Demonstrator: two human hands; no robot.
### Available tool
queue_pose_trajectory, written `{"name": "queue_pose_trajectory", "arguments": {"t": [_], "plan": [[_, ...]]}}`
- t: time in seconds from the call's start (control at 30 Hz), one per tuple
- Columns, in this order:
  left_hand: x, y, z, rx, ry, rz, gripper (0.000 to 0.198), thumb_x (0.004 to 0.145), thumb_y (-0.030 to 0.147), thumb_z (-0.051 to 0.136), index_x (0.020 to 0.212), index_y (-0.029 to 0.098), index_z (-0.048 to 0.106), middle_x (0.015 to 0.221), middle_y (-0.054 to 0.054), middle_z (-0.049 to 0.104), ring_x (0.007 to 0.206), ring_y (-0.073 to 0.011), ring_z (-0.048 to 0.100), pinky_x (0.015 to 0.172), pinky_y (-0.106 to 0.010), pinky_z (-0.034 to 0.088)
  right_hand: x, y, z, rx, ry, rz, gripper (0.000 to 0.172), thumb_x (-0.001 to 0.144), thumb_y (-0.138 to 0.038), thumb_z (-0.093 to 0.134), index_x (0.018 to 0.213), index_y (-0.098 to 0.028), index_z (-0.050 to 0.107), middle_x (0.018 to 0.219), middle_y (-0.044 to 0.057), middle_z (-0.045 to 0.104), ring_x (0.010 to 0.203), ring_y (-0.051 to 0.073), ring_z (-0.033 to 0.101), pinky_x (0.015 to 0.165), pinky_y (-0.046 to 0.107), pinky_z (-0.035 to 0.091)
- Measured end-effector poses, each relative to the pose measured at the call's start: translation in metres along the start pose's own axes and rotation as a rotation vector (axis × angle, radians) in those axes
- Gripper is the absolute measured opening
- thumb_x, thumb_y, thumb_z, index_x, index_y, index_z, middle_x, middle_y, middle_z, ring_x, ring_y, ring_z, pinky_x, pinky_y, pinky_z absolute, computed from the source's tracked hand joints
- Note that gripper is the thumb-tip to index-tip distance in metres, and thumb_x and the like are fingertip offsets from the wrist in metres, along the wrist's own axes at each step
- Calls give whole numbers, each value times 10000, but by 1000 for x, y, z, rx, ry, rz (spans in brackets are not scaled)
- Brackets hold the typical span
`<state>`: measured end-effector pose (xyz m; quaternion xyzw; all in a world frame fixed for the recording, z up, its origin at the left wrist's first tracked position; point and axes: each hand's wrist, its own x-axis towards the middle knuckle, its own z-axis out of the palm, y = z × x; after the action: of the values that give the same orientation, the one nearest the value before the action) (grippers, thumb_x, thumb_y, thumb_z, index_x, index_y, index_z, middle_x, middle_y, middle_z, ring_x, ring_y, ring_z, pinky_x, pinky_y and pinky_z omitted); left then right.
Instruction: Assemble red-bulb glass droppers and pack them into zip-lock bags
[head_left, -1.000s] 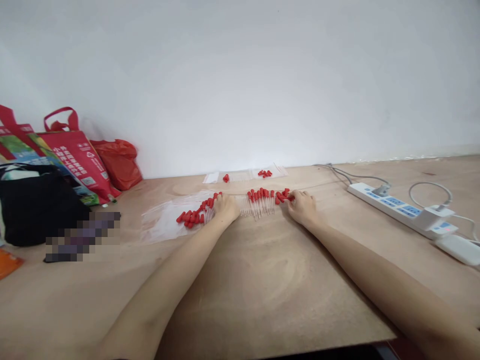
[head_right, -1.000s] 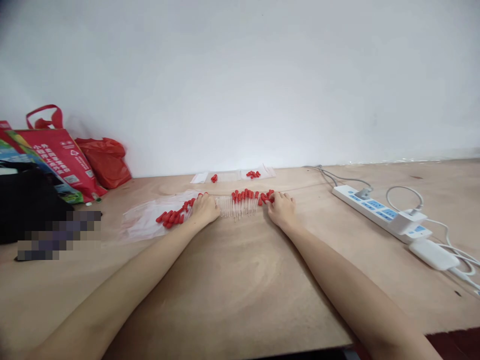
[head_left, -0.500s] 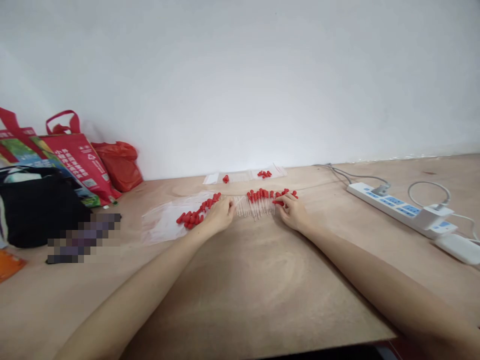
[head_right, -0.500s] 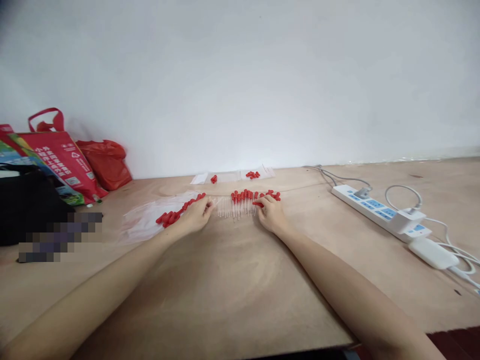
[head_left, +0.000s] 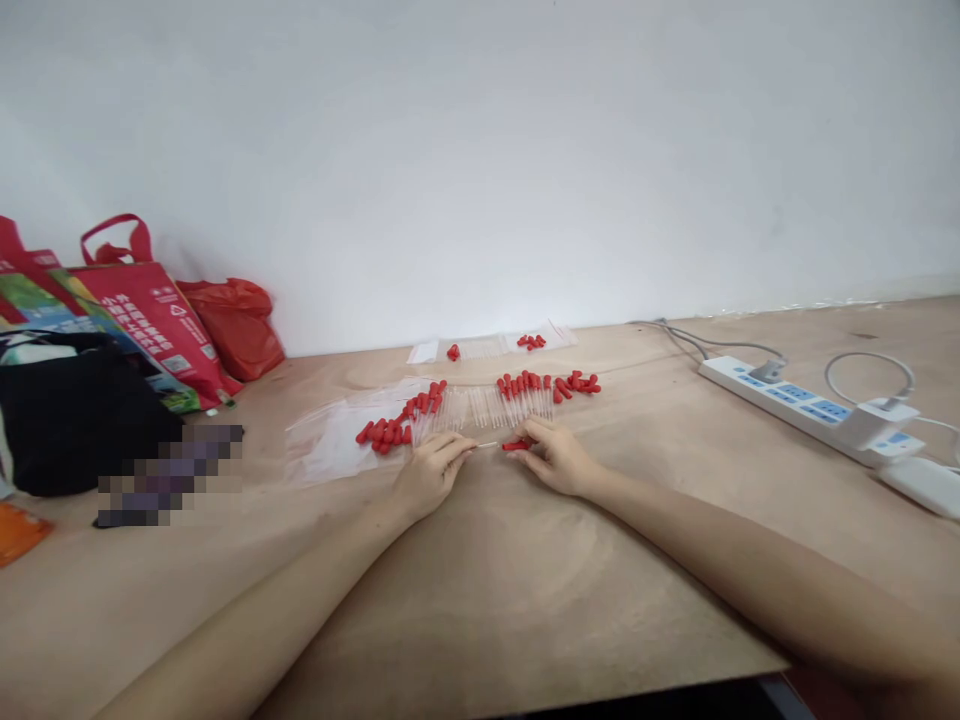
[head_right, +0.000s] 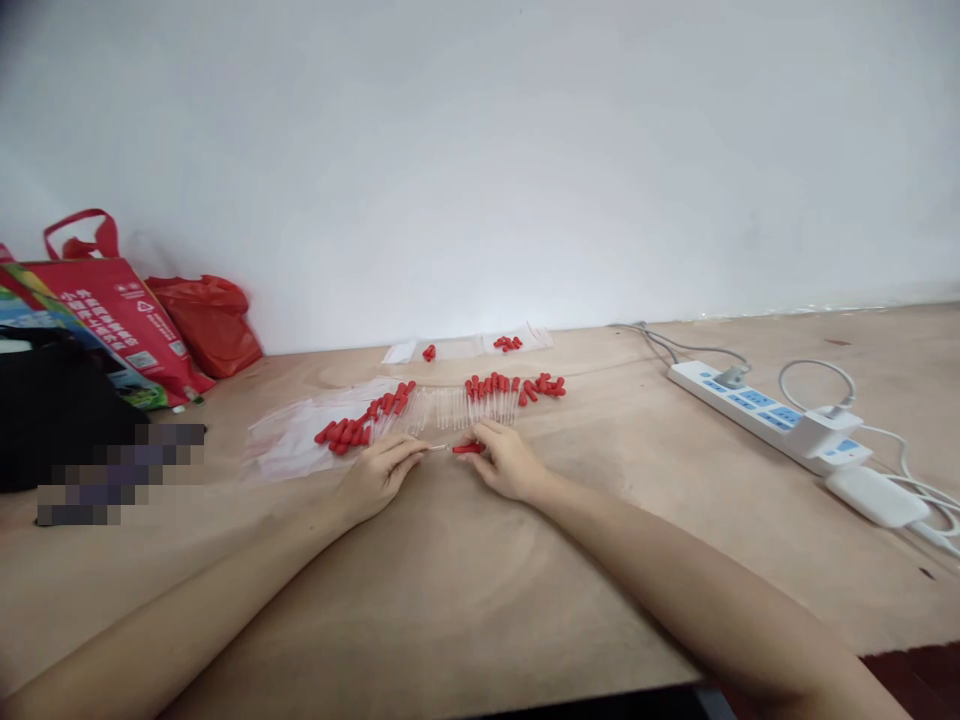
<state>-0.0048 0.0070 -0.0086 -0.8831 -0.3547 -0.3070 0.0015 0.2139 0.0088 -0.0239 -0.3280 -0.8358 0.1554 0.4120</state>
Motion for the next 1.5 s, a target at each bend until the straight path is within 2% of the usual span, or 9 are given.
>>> {"name": "queue_pose_trajectory", "arguments": {"t": [0.43,0.63,0.93,1.13,1.37,1.5], "plan": [[-4,-3,5,68,30,84,266,864,205,366,999,197,595,869,-50,635,811,-150,567,753,-307,457,1,-10,2,33,52,-27,92,789,-206,492,833,-178,568,743,32,559,652,121,512,592,247,426],[-5,-5,8,70,44,189,271,856,165,374,1017,206,588,807,-38,636,727,-129,554,699,-290,445,1,-9,3,70,50,-50,82,790,-221,505,784,-180,576,743,41,564,682,132,522,628,266,439],[-6,2,8,86,23,223,296,843,132,348,1004,190,590,746,-44,609,666,-122,527,661,-272,429,-2,-7,3,103,42,-100,87,794,-226,506,770,-180,576,731,42,582,676,131,538,626,265,444],[-5,3,5,138,37,300,299,820,97,342,967,166,593,702,-48,589,639,-128,512,648,-280,425,-5,-7,3,8,-23,-180,111,804,-236,487,814,-161,569,742,57,560,661,129,516,593,249,433],[-6,10,7,86,123,306,283,799,61,373,966,160,579,709,-41,585,630,-121,498,622,-264,426,-4,-8,5,-151,-34,-226,133,814,-246,461,824,-146,547,732,59,543,675,143,490,614,267,417],[-6,11,8,74,123,297,272,795,58,386,956,158,580,710,-40,584,624,-123,492,617,-261,426,-3,-8,6,-208,-44,-269,145,819,-240,446,820,-135,546,728,66,536,662,145,471,602,264,407]]}}
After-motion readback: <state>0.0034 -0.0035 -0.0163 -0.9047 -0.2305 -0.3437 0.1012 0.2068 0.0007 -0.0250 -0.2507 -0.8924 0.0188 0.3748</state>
